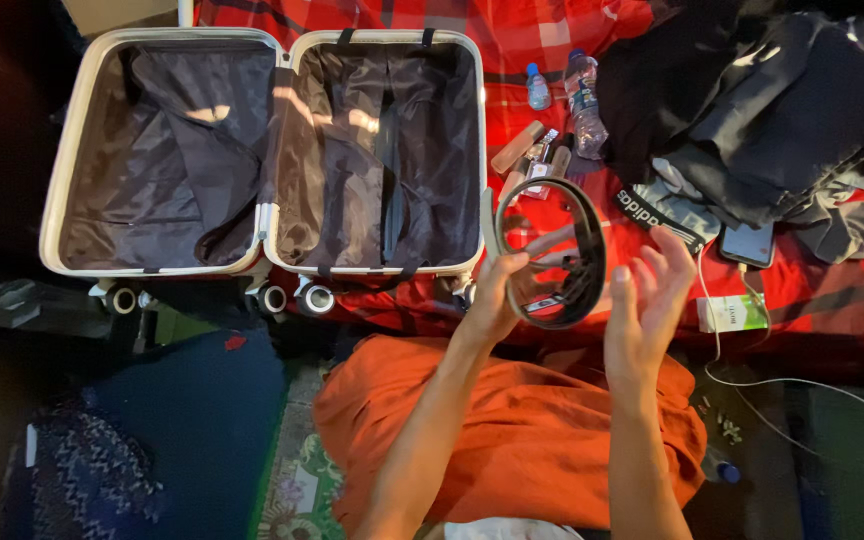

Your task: The person packs a suitcase on a bed by hand, placing a black belt, small bottles of toiletries, a wristwatch, and a plastic water bottle into the compartments.

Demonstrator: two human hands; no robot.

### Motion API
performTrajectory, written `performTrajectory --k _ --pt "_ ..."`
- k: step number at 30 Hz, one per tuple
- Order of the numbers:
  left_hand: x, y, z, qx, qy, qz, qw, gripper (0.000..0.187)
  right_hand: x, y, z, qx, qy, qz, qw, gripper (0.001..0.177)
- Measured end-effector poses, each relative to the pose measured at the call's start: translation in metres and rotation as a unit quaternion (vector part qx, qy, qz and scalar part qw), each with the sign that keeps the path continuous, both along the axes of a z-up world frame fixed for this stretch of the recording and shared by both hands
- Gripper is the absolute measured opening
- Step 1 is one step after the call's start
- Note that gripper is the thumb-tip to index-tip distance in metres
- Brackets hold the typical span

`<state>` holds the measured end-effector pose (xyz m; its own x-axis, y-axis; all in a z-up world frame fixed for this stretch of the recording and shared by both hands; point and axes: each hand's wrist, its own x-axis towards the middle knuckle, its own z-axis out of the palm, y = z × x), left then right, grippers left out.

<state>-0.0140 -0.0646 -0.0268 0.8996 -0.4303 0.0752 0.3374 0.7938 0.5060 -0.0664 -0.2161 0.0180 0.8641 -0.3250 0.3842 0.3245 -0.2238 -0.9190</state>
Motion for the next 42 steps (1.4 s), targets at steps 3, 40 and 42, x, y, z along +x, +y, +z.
performTrajectory --k 3,40,42 --pt "0.002 0.002 -0.008 0.009 0.007 0.004 1.0 0.043 0.006 -0.003 -0.014 0.159 0.084 0.073 0.981 0.048" --pt "0.041 0.1 -0.009 0.461 -0.061 0.259 0.847 0.033 0.065 0.089 -0.03 0.272 0.109 0.226 0.929 0.045" --pt "0.044 0.105 -0.01 0.393 -0.044 0.269 0.878 0.041 0.071 0.1 -0.029 0.271 0.115 0.246 0.923 0.045"
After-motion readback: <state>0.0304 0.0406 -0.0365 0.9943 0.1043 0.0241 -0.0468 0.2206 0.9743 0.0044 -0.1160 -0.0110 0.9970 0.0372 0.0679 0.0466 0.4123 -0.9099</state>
